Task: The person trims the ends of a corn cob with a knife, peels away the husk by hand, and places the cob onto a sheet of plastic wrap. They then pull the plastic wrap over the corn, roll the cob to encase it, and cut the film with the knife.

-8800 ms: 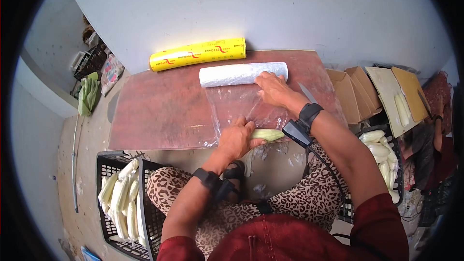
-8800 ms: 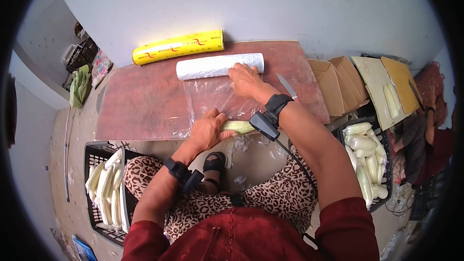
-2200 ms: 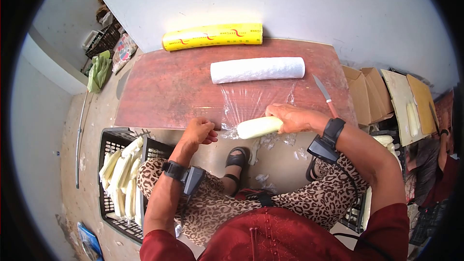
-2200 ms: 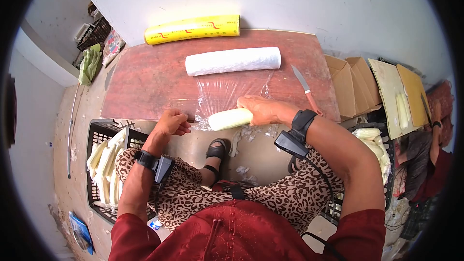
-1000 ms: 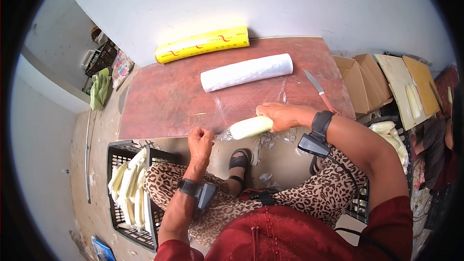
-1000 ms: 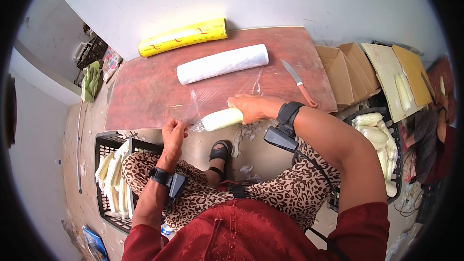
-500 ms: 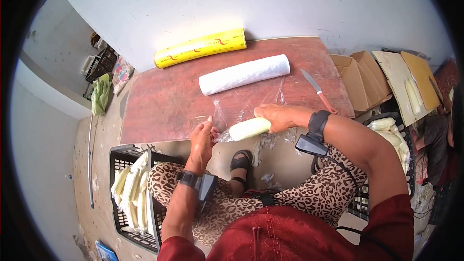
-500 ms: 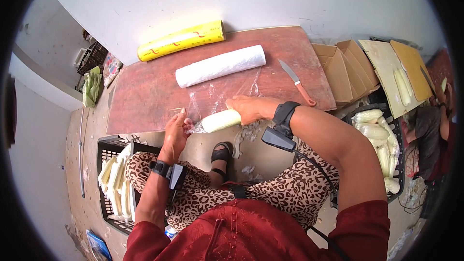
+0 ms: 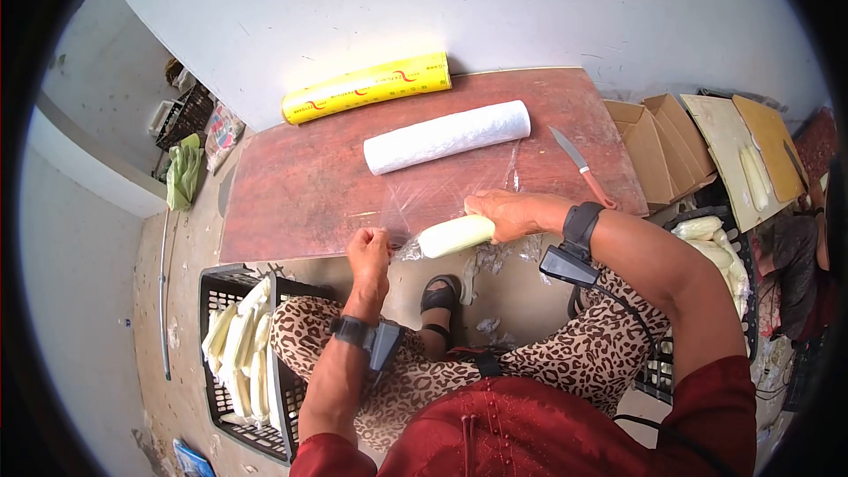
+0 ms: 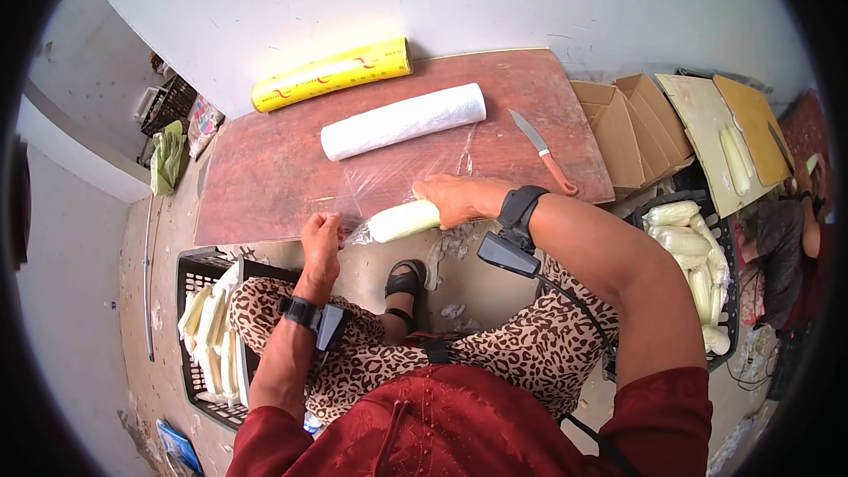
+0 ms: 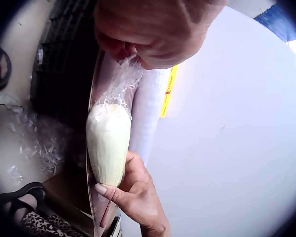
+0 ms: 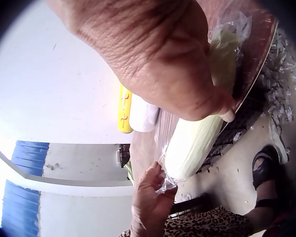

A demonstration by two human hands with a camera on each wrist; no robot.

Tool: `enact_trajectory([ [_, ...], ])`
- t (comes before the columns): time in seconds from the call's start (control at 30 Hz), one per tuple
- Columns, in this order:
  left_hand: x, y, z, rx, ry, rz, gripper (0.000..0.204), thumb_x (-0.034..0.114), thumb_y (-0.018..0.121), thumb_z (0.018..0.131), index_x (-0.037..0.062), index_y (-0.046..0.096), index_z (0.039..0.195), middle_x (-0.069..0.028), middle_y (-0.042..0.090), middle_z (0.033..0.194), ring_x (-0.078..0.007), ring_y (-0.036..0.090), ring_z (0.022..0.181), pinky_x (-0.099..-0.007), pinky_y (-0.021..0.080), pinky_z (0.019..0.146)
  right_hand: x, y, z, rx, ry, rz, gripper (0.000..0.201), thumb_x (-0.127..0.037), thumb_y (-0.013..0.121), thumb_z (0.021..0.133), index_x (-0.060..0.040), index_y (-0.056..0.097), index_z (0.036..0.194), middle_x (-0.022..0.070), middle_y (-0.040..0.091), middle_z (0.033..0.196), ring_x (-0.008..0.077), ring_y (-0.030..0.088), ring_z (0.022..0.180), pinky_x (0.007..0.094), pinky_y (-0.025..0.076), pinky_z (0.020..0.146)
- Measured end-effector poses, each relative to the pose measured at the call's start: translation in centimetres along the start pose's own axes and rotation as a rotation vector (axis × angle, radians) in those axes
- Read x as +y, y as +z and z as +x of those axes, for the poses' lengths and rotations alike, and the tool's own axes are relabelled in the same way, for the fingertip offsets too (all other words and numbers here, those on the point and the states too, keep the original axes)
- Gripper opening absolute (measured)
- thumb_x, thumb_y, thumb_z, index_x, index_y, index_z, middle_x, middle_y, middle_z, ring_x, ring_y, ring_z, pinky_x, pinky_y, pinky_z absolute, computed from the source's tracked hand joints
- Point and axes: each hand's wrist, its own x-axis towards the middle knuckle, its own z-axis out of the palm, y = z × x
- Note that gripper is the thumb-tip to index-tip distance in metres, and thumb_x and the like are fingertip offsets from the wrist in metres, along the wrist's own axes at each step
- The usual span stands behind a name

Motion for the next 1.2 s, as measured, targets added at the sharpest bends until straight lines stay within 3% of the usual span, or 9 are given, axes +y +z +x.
enact_trajectory([
  [0.37, -0.9, -0.6, -0.7, 0.081, -0.065, 0.043, 0.015, 0.009, 0.063, 0.087, 0.0049, 0.055, 0.075, -0.0018, 0.055, 0.064, -0.0093, 0.049, 0.051, -0.0237, 0.042, 0.048, -0.5, -0.1, -0.2, -0.015, 0.03, -0.03, 0.045, -0.006, 0.069, 0.069, 0.0, 0.05, 0.11, 0.0202, 0.054, 0.114, 0.0376, 0.051, 0.115, 0.0433, 0.044, 0.094],
  [0.47, -0.7, -0.6, -0.8, 0.082, -0.078, 0.123, 0.013, 0.009, 0.063, 0.086, 0.0038, 0.056, 0.076, -0.0024, 0.056, 0.064, -0.0099, 0.05, 0.051, -0.0241, 0.043, 0.048, 0.4, 0.8, -0.1, 0.068, -0.028, -0.039, 0.041, -0.005, 0.074, 0.068, -0.0029, 0.049, 0.1, 0.0158, 0.053, 0.104, 0.036, 0.054, 0.103, 0.0444, 0.044, 0.086],
  [0.7, -0.6, -2.1, 1.0, 0.171, -0.035, 0.255, 0.008, 0.007, 0.062, 0.085, 0.0, 0.058, 0.082, -0.0051, 0.059, 0.067, -0.0112, 0.053, 0.05, -0.0267, 0.045, 0.047, 0.1, 0.7, -0.2, 0.029, -0.01, -0.064, 0.043, -0.003, 0.069, 0.071, -0.0049, 0.051, 0.11, 0.0166, 0.052, 0.111, 0.0372, 0.052, 0.11, 0.0448, 0.044, 0.091],
  [0.73, -0.3, -2.1, 1.2, 0.243, 0.042, 0.333, 0.009, 0.007, 0.062, 0.085, -0.001, 0.058, 0.086, -0.0064, 0.06, 0.07, -0.0131, 0.054, 0.055, -0.0295, 0.047, 0.052, -0.1, 0.5, -0.2, 0.009, -0.001, -0.088, 0.044, -0.002, 0.066, 0.072, -0.0052, 0.051, 0.114, 0.0173, 0.052, 0.114, 0.0376, 0.051, 0.113, 0.0451, 0.044, 0.093],
  [0.83, 2.2, -0.4, -1.1, 0.215, 0.564, 0.508, 0.01, 0.007, 0.062, 0.087, -0.0011, 0.058, 0.09, -0.0085, 0.059, 0.077, -0.0172, 0.056, 0.063, -0.0316, 0.047, 0.059, -0.9, 0.2, -0.5, -0.016, 0.042, -0.116, 0.045, 0.0, 0.063, 0.074, -0.0058, 0.051, 0.117, 0.0178, 0.052, 0.117, 0.038, 0.051, 0.116, 0.0462, 0.044, 0.094],
  [0.97, 4.9, 4.5, -5.9, -0.143, 0.982, 0.688, 0.023, 0.012, 0.066, 0.083, -0.0001, 0.057, 0.101, -0.0178, 0.055, 0.097, -0.0371, 0.054, 0.09, -0.0424, 0.046, 0.079, -1.0, 0.1, -0.8, -0.018, 0.039, -0.098, 0.046, 0.001, 0.062, 0.074, -0.0059, 0.052, 0.119, 0.0184, 0.052, 0.119, 0.0387, 0.053, 0.114, 0.0466, 0.046, 0.091],
  [1.03, 4.6, 6.6, -7.2, -0.379, 1.001, 0.892, 0.045, 0.021, 0.072, 0.077, -0.0004, 0.056, 0.113, -0.0157, 0.054, 0.106, -0.0336, 0.052, 0.099, -0.0412, 0.043, 0.084, -1.2, 0.0, -1.2, 0.006, 0.05, -0.059, 0.04, 0.001, 0.061, 0.074, -0.0037, 0.052, 0.112, 0.0183, 0.051, 0.114, 0.0378, 0.053, 0.111, 0.0452, 0.045, 0.089],
  [1.1, 3.6, 8.0, -7.8, -0.418, 1.076, 1.115, 0.06, 0.026, 0.075, 0.074, -0.0009, 0.05, 0.122, -0.0135, 0.053, 0.112, -0.0308, 0.05, 0.102, -0.041, 0.04, 0.088, -1.2, 0.1, -1.2, 0.005, 0.058, -0.044, 0.037, 0.001, 0.061, 0.073, -0.002, 0.052, 0.109, 0.0182, 0.052, 0.111, 0.0373, 0.053, 0.11, 0.0444, 0.045, 0.089],
  [1.2, 2.5, 8.5, -7.0, -0.378, 1.146, 1.186, 0.068, 0.028, 0.076, 0.071, -0.0003, 0.047, 0.125, -0.0126, 0.051, 0.114, -0.0291, 0.049, 0.103, -0.0415, 0.038, 0.089, -0.7, 0.5, -1.0, -0.01, 0.052, -0.052, 0.039, -0.001, 0.064, 0.072, -0.0005, 0.052, 0.109, 0.0181, 0.053, 0.11, 0.0371, 0.053, 0.11, 0.0438, 0.045, 0.09],
])
